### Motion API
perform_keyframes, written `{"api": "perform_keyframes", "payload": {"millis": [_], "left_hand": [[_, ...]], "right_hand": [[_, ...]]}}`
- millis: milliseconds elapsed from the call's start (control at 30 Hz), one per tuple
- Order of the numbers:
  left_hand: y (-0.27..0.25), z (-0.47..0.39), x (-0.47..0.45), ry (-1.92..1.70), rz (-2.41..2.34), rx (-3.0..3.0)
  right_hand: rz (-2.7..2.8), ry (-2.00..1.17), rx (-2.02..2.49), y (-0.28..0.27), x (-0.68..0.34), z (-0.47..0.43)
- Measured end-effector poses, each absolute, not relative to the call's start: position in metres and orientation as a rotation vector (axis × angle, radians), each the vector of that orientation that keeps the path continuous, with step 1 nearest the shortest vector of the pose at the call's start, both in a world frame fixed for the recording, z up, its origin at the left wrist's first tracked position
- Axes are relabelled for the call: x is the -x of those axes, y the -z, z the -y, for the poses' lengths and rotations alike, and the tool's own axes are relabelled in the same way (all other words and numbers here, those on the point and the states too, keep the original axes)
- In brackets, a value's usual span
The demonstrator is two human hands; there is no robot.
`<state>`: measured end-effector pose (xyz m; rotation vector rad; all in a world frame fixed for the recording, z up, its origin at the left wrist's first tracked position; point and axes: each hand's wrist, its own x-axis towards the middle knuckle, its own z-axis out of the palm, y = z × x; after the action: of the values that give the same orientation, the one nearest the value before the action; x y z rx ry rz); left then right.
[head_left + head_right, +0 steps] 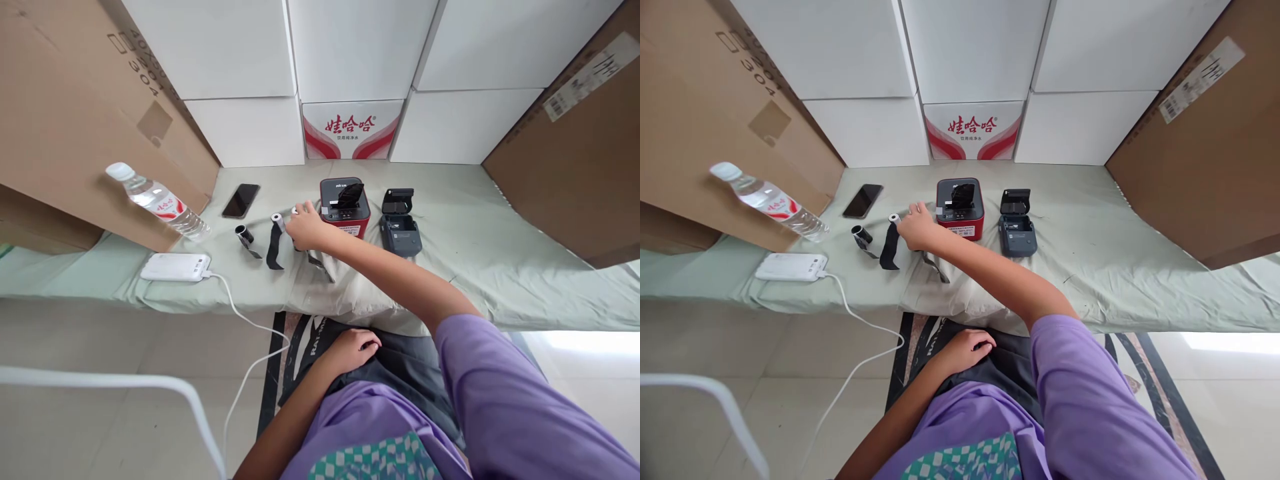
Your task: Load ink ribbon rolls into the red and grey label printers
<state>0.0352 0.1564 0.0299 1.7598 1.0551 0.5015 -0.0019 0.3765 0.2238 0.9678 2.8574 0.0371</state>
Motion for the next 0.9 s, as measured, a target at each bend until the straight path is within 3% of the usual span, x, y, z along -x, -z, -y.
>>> {"api": "perform_keyframes", "payload": {"millis": [100,200,300,400,500,700,900], "left_hand": [[-0.031,-0.157,-0.035,-0.479,-1.074,-1.765],[-0.03,-0.159,-0.033,-0.443,-1.06,-1.771],[-0.028,-0.161,-0.032,-0.429,-1.027,-1.78],[-0.027,-0.162,-0.033,-0.444,-1.012,-1.777],[-0.029,-0.162,-0.033,-0.467,-1.01,-1.757],[-0.033,-0.163,-0.033,-0.432,-1.033,-1.718],[-0.035,-0.165,-0.033,-0.476,-1.019,-1.709]], "right_hand": [[-3.001,0.401,-1.05,-0.227,-0.022,-0.37],[-3.083,1.36,-1.032,-0.226,-0.062,-0.362],[-2.771,2.424,-0.92,-0.209,-0.104,-0.344],[-2.328,3.095,-0.878,-0.189,-0.139,-0.317],[-2.169,3.28,-1.076,-0.175,-0.162,-0.292],[-1.92,3.216,-1.738,-0.16,-0.183,-0.273],[-1.913,3.423,-1.43,-0.151,-0.179,-0.273]]}}
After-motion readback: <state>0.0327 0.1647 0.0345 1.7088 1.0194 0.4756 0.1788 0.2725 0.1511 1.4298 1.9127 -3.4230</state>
